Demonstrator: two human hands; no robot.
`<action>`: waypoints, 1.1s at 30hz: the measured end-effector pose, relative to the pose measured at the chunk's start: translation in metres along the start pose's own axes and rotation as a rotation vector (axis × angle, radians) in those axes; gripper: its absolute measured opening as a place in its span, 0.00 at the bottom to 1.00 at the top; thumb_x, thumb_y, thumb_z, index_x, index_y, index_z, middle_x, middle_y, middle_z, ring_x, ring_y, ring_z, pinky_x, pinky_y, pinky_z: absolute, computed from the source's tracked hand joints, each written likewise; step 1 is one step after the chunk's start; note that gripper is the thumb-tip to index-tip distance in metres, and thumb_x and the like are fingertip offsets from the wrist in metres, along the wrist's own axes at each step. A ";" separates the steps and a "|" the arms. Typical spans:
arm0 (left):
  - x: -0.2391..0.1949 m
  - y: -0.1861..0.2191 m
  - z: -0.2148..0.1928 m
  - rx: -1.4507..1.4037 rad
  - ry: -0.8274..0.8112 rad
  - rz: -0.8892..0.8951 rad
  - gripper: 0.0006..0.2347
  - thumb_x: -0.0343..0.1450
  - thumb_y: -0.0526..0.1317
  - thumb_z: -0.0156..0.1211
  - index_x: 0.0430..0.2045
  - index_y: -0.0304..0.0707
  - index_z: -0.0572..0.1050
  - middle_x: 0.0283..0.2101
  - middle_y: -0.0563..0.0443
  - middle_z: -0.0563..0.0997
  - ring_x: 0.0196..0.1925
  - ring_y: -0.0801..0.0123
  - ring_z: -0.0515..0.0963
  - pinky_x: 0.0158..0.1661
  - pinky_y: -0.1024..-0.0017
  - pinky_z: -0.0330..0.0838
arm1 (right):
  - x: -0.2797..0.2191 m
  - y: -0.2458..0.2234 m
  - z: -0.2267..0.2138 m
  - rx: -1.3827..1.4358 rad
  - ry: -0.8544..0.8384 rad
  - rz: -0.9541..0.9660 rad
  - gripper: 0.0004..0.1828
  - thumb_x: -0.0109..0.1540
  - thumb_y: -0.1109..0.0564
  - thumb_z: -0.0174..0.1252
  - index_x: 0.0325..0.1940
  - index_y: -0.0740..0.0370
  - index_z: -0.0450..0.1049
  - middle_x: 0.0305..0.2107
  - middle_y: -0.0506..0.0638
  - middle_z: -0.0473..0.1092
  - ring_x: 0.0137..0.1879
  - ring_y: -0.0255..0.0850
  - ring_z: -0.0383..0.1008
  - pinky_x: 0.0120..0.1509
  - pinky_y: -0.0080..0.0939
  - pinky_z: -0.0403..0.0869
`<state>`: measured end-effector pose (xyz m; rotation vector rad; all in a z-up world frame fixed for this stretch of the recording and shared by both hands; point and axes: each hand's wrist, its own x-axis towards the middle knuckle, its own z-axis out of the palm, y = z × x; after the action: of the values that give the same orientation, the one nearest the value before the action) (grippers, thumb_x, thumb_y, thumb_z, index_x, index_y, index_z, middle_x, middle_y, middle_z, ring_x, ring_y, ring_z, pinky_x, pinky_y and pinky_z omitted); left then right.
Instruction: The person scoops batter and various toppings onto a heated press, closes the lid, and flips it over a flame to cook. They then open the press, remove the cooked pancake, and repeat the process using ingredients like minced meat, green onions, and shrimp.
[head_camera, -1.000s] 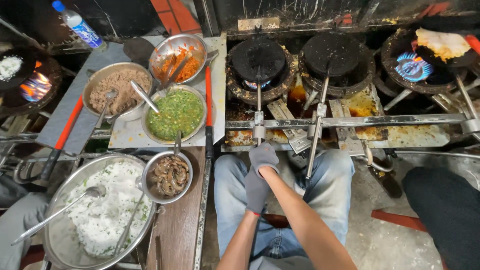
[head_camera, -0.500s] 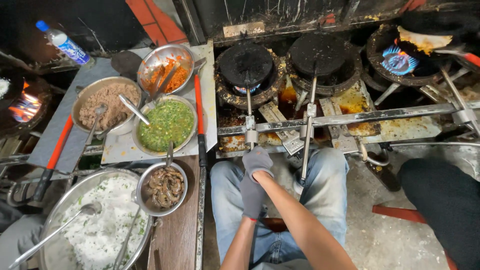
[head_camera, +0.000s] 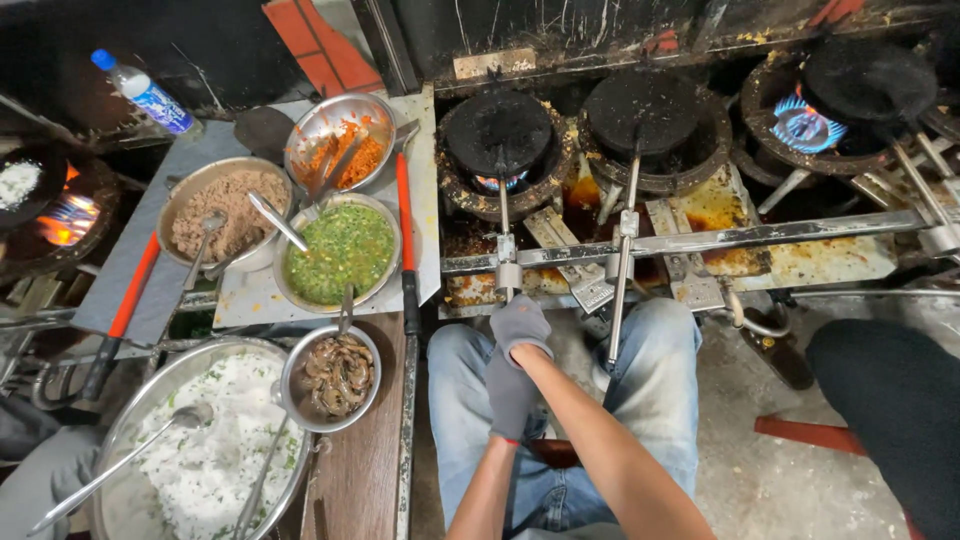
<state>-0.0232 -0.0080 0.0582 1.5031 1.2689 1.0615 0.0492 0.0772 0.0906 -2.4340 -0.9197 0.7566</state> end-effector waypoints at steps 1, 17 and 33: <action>0.000 0.001 0.000 0.010 0.003 -0.009 0.13 0.66 0.41 0.66 0.40 0.34 0.77 0.37 0.42 0.85 0.39 0.54 0.86 0.38 0.64 0.77 | 0.000 -0.001 -0.002 -0.010 -0.019 0.020 0.22 0.60 0.44 0.57 0.45 0.64 0.80 0.45 0.65 0.77 0.53 0.61 0.78 0.57 0.55 0.75; -0.001 0.010 -0.003 -0.024 0.010 -0.004 0.14 0.66 0.42 0.66 0.41 0.34 0.77 0.38 0.40 0.85 0.41 0.53 0.86 0.40 0.63 0.77 | 0.003 0.001 0.003 -0.016 0.003 -0.002 0.24 0.61 0.42 0.57 0.46 0.64 0.79 0.45 0.65 0.76 0.53 0.62 0.77 0.58 0.57 0.74; 0.002 0.050 -0.013 0.060 0.023 0.060 0.16 0.65 0.40 0.64 0.45 0.31 0.75 0.38 0.33 0.84 0.41 0.41 0.83 0.37 0.57 0.75 | -0.005 0.025 -0.008 -0.304 -0.103 -0.388 0.22 0.68 0.40 0.44 0.53 0.55 0.76 0.45 0.64 0.74 0.52 0.62 0.76 0.55 0.59 0.73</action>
<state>-0.0235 -0.0098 0.1097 1.5872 1.2887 1.0914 0.0627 0.0551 0.0840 -2.3633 -1.5902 0.6400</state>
